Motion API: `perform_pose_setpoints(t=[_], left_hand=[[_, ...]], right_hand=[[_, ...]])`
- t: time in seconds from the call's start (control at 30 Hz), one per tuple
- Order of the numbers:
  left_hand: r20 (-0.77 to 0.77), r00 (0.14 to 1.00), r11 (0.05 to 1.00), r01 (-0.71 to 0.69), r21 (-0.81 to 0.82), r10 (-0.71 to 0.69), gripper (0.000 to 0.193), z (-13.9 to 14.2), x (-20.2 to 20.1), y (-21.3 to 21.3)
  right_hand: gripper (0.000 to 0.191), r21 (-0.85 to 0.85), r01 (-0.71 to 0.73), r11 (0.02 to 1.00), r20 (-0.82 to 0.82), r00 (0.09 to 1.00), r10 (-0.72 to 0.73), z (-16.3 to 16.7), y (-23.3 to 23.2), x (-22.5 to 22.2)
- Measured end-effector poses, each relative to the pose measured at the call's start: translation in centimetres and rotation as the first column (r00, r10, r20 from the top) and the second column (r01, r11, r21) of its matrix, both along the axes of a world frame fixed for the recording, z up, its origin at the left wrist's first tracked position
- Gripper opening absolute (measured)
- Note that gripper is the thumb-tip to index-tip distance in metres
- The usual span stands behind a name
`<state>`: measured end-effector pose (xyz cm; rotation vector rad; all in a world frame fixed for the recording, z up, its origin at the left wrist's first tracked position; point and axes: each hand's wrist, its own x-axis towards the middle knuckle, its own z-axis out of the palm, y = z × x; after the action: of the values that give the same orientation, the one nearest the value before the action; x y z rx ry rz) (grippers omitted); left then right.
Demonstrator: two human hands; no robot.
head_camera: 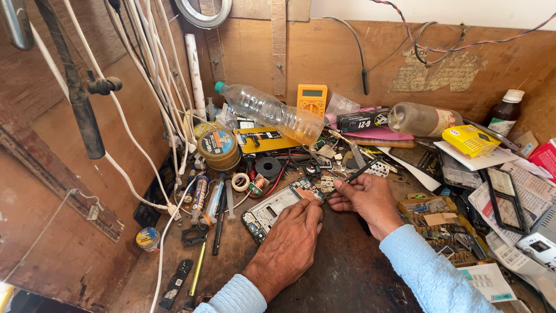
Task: The person uses a small black tool to scrape and adjust components on a disassembled mobile phone chassis. They repeatedly lift, rotate, and reposition the phone while working on different areas of the internal frame.
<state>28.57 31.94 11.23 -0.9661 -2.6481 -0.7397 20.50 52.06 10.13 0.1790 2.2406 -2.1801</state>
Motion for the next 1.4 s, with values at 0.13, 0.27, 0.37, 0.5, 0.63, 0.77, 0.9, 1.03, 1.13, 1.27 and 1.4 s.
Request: perform_pose_setpoints(t=[0.13,0.27,0.37,0.5,0.63,0.77,0.9,1.03,1.13,1.27,1.4], left_hand=[[-0.109,0.994,1.0,0.014,0.003,-0.014,0.025,-0.4,-0.1,0.0],[-0.121,0.993,0.999,0.013,-0.037,-0.017,0.021,-0.7,-0.3,0.1],[-0.119,0.993,1.0,0.009,-0.029,-0.012,0.022,-0.6,-0.2,0.2],[-0.031,0.999,0.999,-0.027,0.032,0.028,0.026,-0.5,0.1,0.0],[-0.081,0.997,0.999,-0.01,0.04,0.013,0.026,-0.4,0.0,0.0],[-0.06,0.998,1.0,0.001,-0.004,-0.001,0.025,-0.4,-0.2,0.0],[-0.099,0.995,1.0,0.002,-0.01,-0.003,0.023,-0.4,-0.2,0.1],[-0.114,0.993,0.999,0.002,-0.049,-0.007,0.021,-0.6,-0.3,0.2],[-0.123,0.992,0.999,0.0,-0.052,-0.006,0.02,-0.7,-0.4,0.2],[-0.141,0.99,0.998,0.006,-0.058,-0.014,0.018,-0.7,-0.4,0.3],[-0.104,0.994,0.996,0.007,-0.087,-0.016,0.018,-0.3,-0.3,0.4]], right_hand=[[0.024,-0.001,0.005,1.0,0.0,1.0,-0.005,-0.3,0.0,-0.2],[0.024,-0.008,0.005,1.0,0.021,1.0,-0.005,-0.4,0.1,-0.5],[0.024,-0.007,0.003,1.0,0.022,1.0,-0.003,-0.3,0.2,-0.5],[0.024,-0.02,0.001,1.0,0.018,1.0,0.0,-0.2,0.3,-0.4],[0.023,-0.008,-0.004,1.0,0.027,1.0,0.004,-0.2,0.3,-0.5],[0.023,-0.027,-0.026,0.999,0.05,0.998,0.028,-0.1,0.3,-0.8],[0.023,-0.022,-0.041,0.999,0.085,0.995,0.043,0.2,0.3,-1.2],[0.025,0.012,-0.058,0.998,0.1,0.993,0.057,0.6,0.3,-1.5],[0.025,0.033,-0.061,0.998,0.113,0.992,0.056,0.8,0.1,-1.7],[0.025,0.065,-0.059,0.996,0.129,0.99,0.05,1.0,0.0,-1.9],[0.025,0.067,-0.07,0.995,0.128,0.99,0.061,1.1,0.0,-2.0]])
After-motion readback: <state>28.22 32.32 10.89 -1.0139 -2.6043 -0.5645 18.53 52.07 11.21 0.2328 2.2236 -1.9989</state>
